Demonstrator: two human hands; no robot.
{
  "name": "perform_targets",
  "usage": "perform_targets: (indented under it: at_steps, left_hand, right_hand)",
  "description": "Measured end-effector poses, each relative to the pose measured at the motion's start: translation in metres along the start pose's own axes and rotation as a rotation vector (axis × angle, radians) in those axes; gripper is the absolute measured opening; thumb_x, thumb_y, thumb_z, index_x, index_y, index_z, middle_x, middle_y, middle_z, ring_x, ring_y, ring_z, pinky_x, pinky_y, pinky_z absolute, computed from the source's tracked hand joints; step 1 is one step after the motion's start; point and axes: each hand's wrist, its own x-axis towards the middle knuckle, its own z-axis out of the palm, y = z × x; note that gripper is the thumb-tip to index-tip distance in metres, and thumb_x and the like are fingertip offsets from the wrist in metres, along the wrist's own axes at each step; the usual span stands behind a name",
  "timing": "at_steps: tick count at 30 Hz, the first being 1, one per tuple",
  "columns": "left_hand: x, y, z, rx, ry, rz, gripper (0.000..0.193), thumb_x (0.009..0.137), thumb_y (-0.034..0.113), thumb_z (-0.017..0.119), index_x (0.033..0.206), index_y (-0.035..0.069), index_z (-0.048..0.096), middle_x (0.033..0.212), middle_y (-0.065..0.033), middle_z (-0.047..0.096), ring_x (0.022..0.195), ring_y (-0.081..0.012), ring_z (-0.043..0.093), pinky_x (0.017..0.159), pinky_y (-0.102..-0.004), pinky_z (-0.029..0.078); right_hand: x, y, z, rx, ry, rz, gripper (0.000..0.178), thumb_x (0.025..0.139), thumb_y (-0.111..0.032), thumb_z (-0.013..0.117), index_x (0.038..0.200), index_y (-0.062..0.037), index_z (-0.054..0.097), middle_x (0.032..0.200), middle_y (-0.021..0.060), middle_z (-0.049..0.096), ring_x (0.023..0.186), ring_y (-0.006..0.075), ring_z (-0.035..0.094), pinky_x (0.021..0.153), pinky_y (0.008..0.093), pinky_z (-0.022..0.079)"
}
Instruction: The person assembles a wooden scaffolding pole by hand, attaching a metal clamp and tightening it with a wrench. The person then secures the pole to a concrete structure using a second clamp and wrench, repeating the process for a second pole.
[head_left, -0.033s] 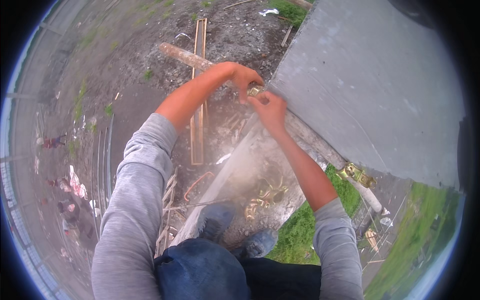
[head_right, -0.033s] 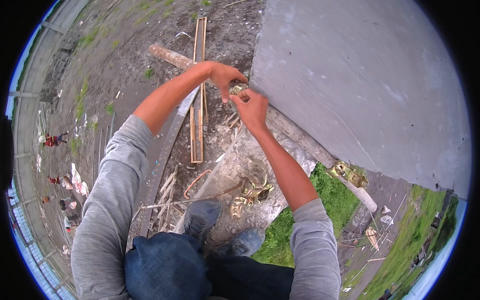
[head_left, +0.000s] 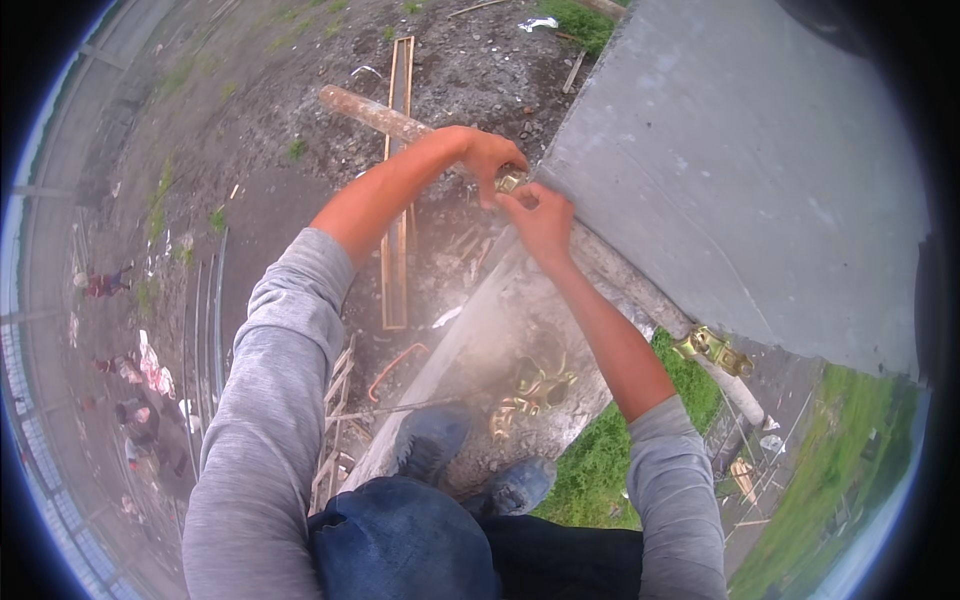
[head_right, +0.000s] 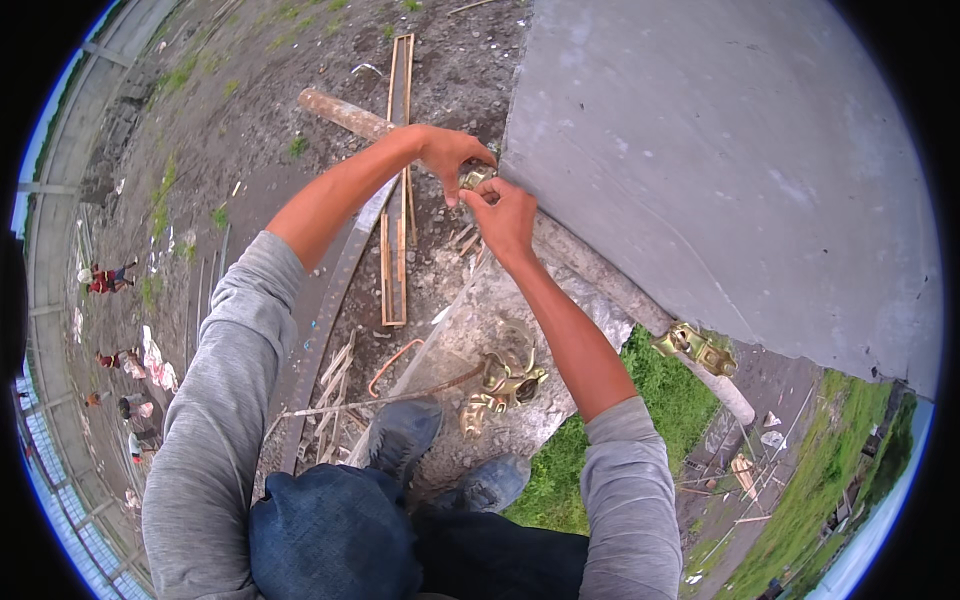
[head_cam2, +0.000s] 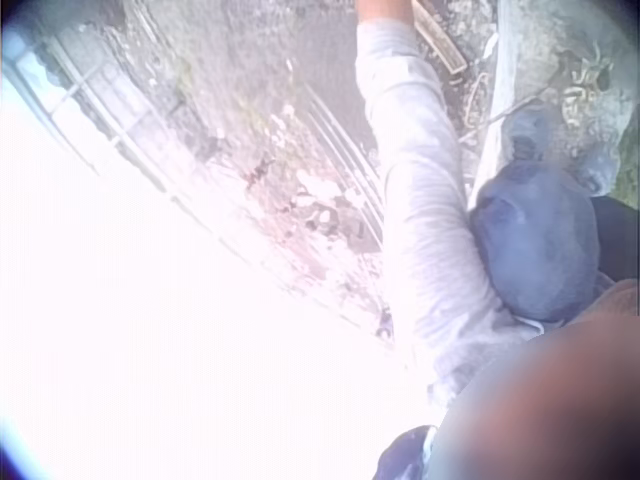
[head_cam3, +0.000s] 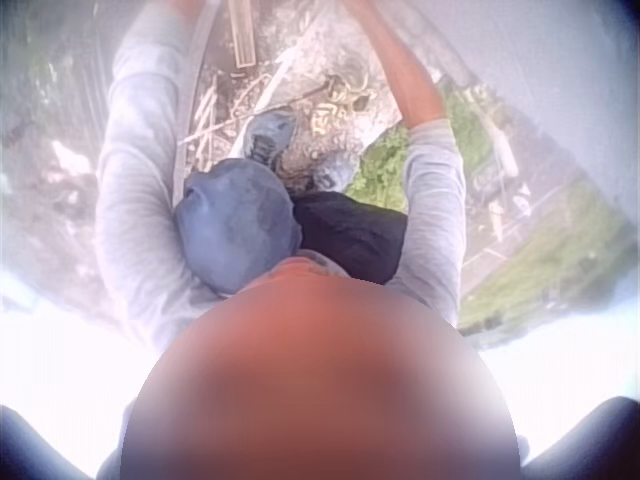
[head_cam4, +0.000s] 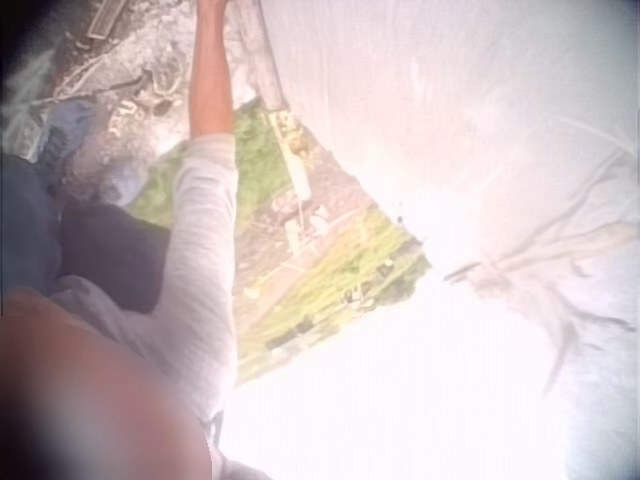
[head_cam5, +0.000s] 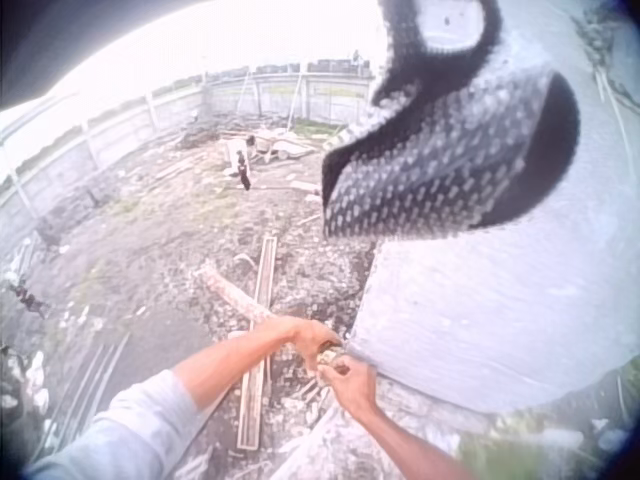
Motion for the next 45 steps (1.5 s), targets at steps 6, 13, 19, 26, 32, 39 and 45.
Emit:
perform_targets:
  at_steps: [6,13,19,26,32,39,45]
  left_hand:
    - [-0.006,-0.001,0.024,0.098,0.243,0.117,0.096,0.051,0.019,0.091,0.136,0.002,0.053,0.128,-0.0207,0.063,0.12,-0.0372,0.061,0.1,-0.0444,0.051]
    - [-0.021,0.009,0.043,0.153,0.409,0.08,0.094,0.049,0.018,0.089,0.134,0.006,0.051,0.124,-0.0158,0.062,0.116,-0.0374,0.06,0.097,-0.0459,0.05]
    - [-0.027,0.015,0.052,0.289,0.618,0.17,0.093,0.048,0.02,0.09,0.134,0.01,0.054,0.125,-0.0111,0.063,0.121,-0.0328,0.058,0.109,-0.0449,0.04]
    - [-0.025,0.018,0.061,0.358,0.666,0.095,0.08,0.059,0.025,0.086,0.132,0.012,0.057,0.122,-0.0086,0.065,0.119,-0.0307,0.059,0.106,-0.0431,0.04]
    - [-0.022,0.02,0.047,0.36,0.532,0.063,0.093,0.05,0.022,0.088,0.136,0.011,0.054,0.126,-0.0122,0.066,0.121,-0.0332,0.06,0.107,-0.0462,0.043]
    - [-0.023,0.02,0.046,0.322,0.515,0.06,0.093,0.051,0.023,0.089,0.136,0.01,0.053,0.128,-0.0135,0.065,0.123,-0.0339,0.06,0.106,-0.0477,0.044]
    - [-0.024,0.022,0.056,0.296,0.595,0.047,0.094,0.05,0.022,0.089,0.136,0.011,0.054,0.124,-0.0116,0.066,0.121,-0.033,0.061,0.104,-0.0472,0.045]
  right_hand:
    - [0.0,0.008,-0.003,0.098,-0.033,-0.057,0.027,0.08,-0.02,0.087,0.093,0.0009,0.076,0.081,0.0089,0.076,0.072,0.0124,0.07,0.068,0.03,0.054]
    - [-0.016,0.015,-0.048,-0.218,-0.442,-0.212,0.028,0.086,-0.024,0.083,0.1,-0.0013,0.076,0.09,0.0142,0.075,0.075,0.0198,0.07,0.072,0.0353,0.055]
    - [-0.041,0.009,-0.057,-0.181,-0.735,-0.053,0.043,0.096,-0.044,0.07,0.105,-0.0025,0.076,0.094,0.016,0.073,0.094,0.0222,0.071,0.083,0.0381,0.054]
    - [-0.028,0.058,0.074,1.317,-0.272,0.74,0.103,0.089,-0.072,0.065,0.157,-0.0049,0.028,0.146,0.0209,0.046,0.127,0.0308,0.055,0.106,0.0424,0.047]
    - [-0.019,0.092,0.125,1.672,0.192,0.647,0.105,0.08,-0.061,0.083,0.156,-0.0147,0.027,0.149,0.018,0.039,0.13,0.0275,0.049,0.109,0.0426,0.041]
    - [-0.01,0.085,0.112,1.797,0.06,0.485,0.088,0.081,-0.049,0.087,0.149,-0.0171,0.04,0.142,0.0115,0.045,0.129,0.0245,0.047,0.109,0.0434,0.039]
    - [-0.012,0.069,0.105,1.883,0.161,0.457,0.065,0.091,-0.044,0.077,0.14,-0.0144,0.046,0.139,0.0114,0.046,0.129,0.0258,0.046,0.11,0.0436,0.038]
